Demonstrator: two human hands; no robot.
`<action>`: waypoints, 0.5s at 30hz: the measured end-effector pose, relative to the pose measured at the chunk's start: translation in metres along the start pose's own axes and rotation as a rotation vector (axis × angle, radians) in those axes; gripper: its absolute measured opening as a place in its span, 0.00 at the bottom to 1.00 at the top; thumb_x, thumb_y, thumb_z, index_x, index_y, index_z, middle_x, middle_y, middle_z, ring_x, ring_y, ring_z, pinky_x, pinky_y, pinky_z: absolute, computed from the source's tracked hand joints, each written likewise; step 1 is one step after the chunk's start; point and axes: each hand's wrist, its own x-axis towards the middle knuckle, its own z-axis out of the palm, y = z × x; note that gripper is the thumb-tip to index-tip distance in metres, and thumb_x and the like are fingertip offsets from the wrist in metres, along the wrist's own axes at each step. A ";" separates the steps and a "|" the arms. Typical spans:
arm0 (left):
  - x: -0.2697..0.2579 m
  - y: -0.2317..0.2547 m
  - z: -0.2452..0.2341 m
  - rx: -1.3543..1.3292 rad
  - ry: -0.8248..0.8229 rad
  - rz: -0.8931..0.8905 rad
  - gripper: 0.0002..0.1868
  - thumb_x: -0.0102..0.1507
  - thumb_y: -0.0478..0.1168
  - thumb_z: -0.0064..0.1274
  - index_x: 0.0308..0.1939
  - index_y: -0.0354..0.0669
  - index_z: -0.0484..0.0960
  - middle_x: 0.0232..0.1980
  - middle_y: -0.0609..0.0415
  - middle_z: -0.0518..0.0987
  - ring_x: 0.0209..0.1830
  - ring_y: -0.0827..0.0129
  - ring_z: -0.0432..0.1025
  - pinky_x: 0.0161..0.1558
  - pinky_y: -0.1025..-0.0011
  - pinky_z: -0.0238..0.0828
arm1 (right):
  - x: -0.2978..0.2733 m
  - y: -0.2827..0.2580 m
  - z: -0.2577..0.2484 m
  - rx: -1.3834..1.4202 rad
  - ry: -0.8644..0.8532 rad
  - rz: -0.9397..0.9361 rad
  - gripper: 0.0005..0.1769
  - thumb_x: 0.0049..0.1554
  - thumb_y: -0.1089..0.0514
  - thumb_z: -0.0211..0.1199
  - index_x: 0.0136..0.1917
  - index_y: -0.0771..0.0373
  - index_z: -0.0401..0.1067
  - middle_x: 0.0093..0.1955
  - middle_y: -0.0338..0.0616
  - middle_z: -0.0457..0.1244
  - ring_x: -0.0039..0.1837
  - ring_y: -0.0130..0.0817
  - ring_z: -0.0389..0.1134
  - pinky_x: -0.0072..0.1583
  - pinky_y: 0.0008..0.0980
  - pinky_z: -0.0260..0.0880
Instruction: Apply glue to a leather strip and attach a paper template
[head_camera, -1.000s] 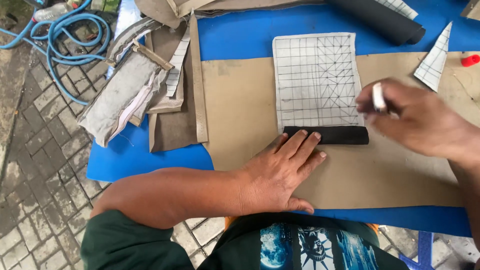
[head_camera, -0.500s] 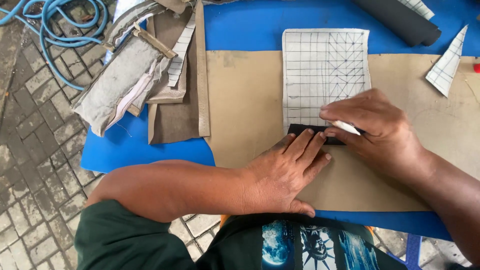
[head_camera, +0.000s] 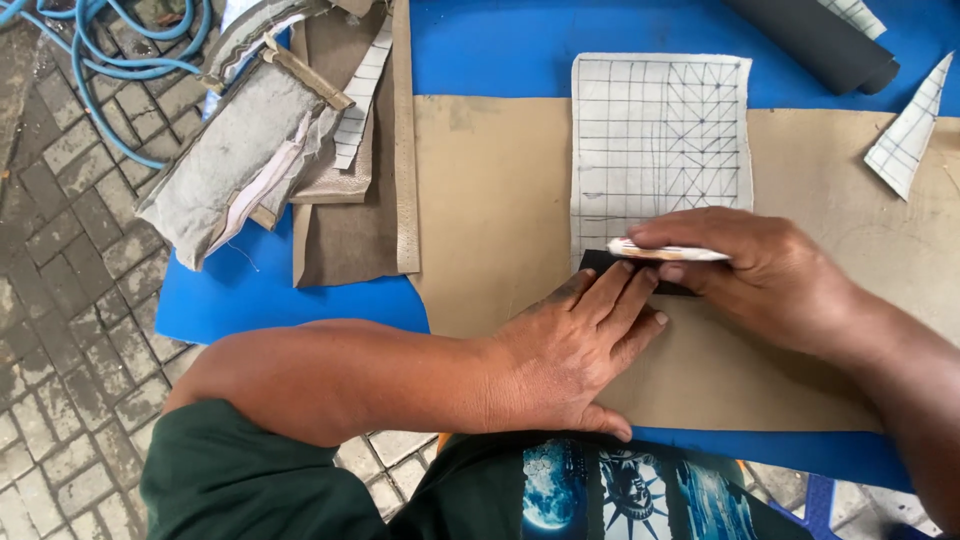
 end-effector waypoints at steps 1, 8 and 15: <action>-0.001 -0.002 0.001 0.001 -0.001 0.006 0.62 0.54 0.89 0.37 0.73 0.45 0.68 0.74 0.33 0.64 0.75 0.43 0.59 0.70 0.52 0.62 | -0.002 0.000 -0.008 0.001 0.006 0.002 0.22 0.55 0.64 0.67 0.64 0.60 0.75 0.63 0.45 0.71 0.65 0.37 0.73 0.68 0.34 0.73; 0.007 -0.023 -0.002 -0.127 0.110 0.088 0.45 0.59 0.68 0.60 0.69 0.41 0.74 0.68 0.36 0.73 0.66 0.49 0.68 0.61 0.59 0.75 | -0.021 0.012 -0.064 -0.202 -0.167 0.369 0.16 0.54 0.54 0.65 0.56 0.50 0.82 0.53 0.30 0.78 0.58 0.26 0.78 0.62 0.30 0.74; 0.024 -0.049 0.002 -0.262 0.162 0.052 0.17 0.68 0.30 0.43 0.60 0.36 0.80 0.47 0.47 0.73 0.42 0.57 0.68 0.49 0.64 0.72 | -0.024 0.022 -0.053 -0.145 -0.085 0.135 0.17 0.47 0.62 0.73 0.51 0.58 0.77 0.44 0.38 0.72 0.45 0.30 0.74 0.40 0.32 0.74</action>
